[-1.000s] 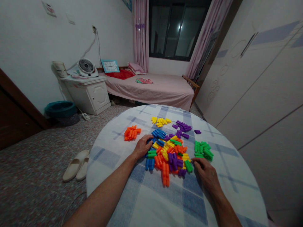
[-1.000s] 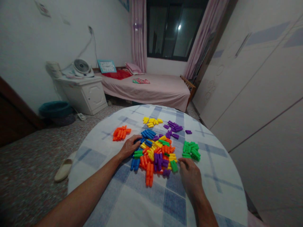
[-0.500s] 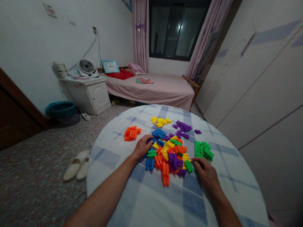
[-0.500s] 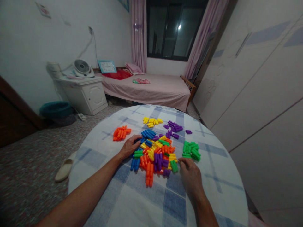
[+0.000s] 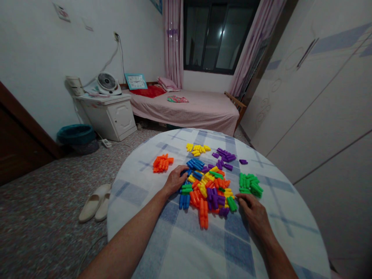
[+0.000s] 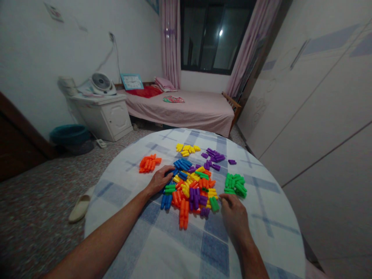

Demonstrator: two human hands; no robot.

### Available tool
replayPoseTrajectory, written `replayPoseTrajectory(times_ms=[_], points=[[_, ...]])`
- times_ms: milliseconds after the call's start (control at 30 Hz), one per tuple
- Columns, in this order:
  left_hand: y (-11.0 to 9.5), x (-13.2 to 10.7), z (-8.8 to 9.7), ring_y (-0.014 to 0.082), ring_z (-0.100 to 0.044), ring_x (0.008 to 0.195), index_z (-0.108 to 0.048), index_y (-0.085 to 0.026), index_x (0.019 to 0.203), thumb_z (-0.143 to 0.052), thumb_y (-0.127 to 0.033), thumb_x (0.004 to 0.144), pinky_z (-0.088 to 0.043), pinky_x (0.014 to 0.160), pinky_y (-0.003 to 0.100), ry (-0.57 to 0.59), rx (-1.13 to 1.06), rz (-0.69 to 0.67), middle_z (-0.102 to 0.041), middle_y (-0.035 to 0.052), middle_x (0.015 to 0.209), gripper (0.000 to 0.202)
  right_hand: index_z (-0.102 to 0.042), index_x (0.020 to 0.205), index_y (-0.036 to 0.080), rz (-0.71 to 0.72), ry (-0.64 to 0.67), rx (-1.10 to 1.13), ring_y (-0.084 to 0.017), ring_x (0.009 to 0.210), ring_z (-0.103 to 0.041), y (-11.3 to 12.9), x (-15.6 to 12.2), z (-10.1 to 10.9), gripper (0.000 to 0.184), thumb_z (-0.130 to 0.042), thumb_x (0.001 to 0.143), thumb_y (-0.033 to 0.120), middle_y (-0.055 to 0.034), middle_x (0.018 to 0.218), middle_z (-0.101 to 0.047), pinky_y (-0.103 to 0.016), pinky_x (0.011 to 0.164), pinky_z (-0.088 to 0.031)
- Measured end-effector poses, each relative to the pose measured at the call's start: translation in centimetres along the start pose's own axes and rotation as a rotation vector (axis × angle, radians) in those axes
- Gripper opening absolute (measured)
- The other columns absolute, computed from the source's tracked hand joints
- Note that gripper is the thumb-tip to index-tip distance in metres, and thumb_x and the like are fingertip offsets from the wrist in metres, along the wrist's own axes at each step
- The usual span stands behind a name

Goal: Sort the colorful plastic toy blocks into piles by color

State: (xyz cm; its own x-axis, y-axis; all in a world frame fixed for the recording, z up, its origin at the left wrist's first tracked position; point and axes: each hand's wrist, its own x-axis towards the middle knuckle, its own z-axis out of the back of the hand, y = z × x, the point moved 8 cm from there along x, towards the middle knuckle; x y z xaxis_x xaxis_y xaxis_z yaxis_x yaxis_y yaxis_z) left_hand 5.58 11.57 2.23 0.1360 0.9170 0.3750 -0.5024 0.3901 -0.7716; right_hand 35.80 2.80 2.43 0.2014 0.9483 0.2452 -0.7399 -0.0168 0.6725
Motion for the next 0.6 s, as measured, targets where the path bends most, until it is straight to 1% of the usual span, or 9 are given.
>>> replayPoseTrajectory(times_ms=[600], points=[[0.07,0.0,-0.06,0.0173,-0.059,0.103,-0.063,-0.019,0.102,-0.05,-0.016,0.079,-0.046,0.094,0.032,0.001,0.005,-0.013,-0.065,0.0053,0.106,0.027,-0.068,0.082,0.02,-0.008,0.003,-0.003,-0.022,0.085,-0.06,-0.25,0.17,-0.13,0.035,-0.042,0.073,0.042,-0.0058,0.088,-0.067,-0.034,0.078,-0.044]])
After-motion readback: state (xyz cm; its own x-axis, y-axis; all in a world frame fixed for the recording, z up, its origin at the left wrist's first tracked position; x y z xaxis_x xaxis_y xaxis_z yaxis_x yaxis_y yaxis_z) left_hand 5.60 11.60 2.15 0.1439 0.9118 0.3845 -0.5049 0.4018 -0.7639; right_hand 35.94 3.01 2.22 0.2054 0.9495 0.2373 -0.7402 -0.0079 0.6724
